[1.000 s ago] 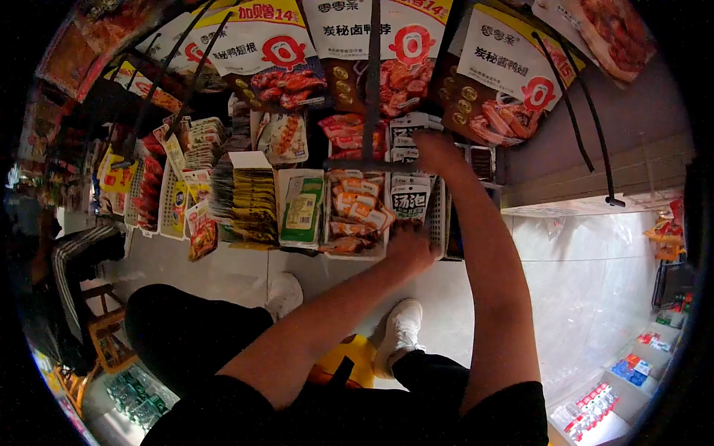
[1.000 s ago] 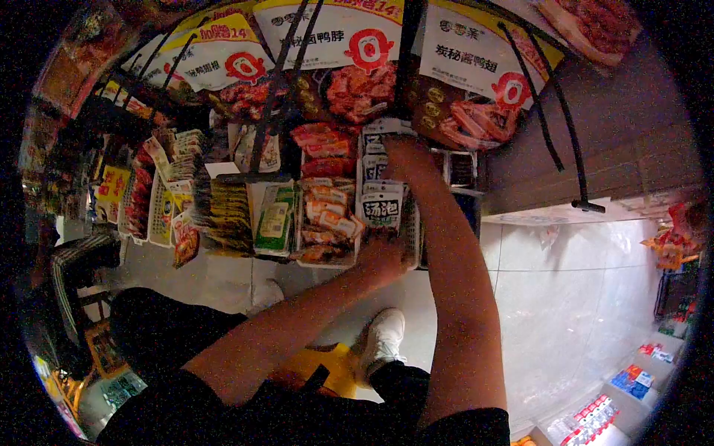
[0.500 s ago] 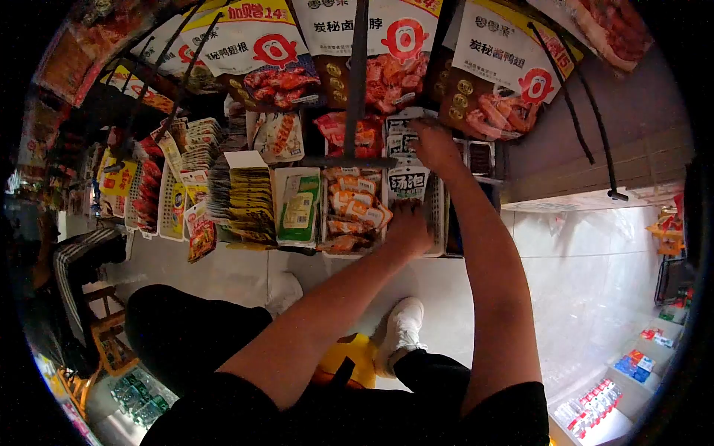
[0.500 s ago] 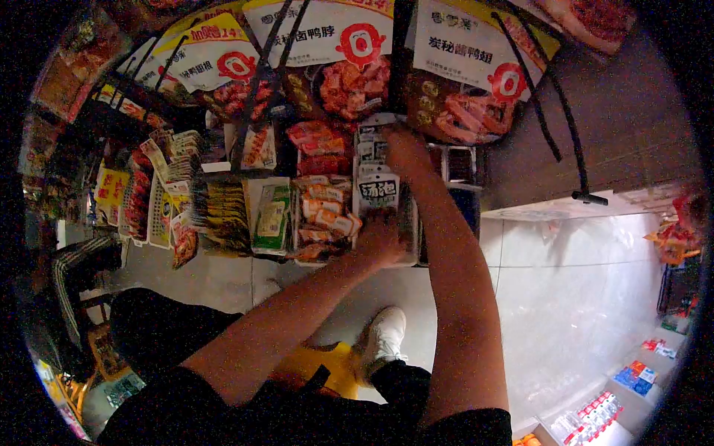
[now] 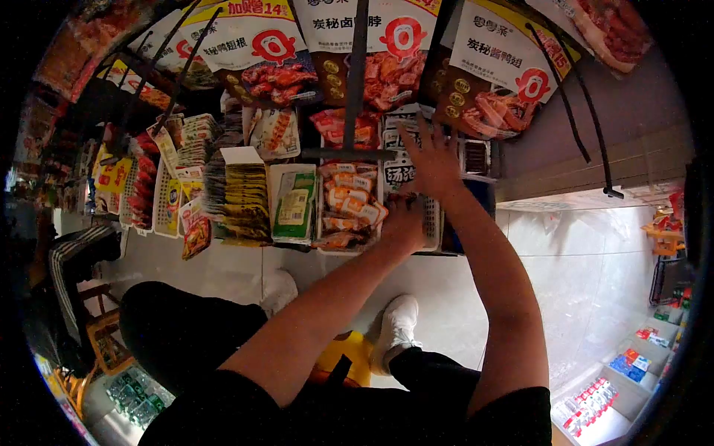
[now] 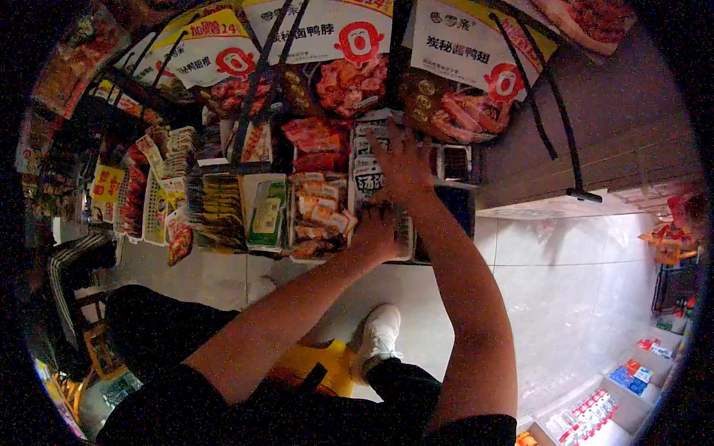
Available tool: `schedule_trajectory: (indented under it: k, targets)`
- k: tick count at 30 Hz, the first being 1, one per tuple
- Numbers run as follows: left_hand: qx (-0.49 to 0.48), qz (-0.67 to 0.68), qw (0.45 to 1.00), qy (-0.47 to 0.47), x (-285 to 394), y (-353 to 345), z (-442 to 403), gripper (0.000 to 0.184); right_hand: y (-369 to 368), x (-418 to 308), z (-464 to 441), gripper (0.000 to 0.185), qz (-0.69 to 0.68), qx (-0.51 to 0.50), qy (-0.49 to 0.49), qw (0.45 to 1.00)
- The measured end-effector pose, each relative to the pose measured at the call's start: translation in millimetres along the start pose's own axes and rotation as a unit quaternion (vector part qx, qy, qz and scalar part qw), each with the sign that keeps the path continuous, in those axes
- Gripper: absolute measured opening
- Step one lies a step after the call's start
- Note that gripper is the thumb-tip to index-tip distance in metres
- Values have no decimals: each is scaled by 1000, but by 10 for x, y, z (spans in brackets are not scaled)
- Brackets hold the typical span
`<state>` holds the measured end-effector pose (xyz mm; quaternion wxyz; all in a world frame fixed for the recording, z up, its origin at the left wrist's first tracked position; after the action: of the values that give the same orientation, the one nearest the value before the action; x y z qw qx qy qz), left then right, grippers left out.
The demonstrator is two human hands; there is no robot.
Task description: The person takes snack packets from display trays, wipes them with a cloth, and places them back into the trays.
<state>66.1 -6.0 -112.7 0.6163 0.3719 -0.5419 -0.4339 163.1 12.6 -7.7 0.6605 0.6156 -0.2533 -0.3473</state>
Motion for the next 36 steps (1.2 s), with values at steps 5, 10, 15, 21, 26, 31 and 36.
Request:
schedule_trajectory:
  k: [5, 10, 15, 21, 26, 31, 36]
  targets:
    - [12, -72, 997, -22, 1, -136, -35, 79, -96, 27, -4, 122, 46, -2, -37, 998]
    - [-64, -56, 996, -29, 6, -187, -112, 84, -109, 174, -72, 121, -37, 24, -54, 998]
    - [-22, -11, 999, 23, -62, -69, -117, 85, 60, 73, -31, 118, -18, 35, -31, 999]
    - [-71, -27, 996, -44, 57, -2, -90, 85, -109, 69, 248, 110, -19, 88, 4, 996]
    - [-40, -86, 996, -3, -18, -80, -87, 78, -182, 38, 196, 108, -63, 110, 57, 990]
    - [-98, -39, 994, 32, -12, 128, -41, 74, -60, 51, 194, 116, -54, 135, 29, 989]
    - [-78, -33, 996, 32, -35, 65, -32, 63, -136, 198, 111, 129, -1, 107, -38, 993]
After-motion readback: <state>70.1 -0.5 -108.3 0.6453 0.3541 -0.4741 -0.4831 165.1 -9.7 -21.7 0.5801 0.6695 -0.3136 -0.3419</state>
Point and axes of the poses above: each hand's wrist, its own z-axis away from the middle knuckle, its own y-axis out of the back of the hand, x = y × z, the point moved 10 cm from there along -z, towards the middle knuckle, and after that the axes turned 9 degrees about -z, right-handed, at the moved point
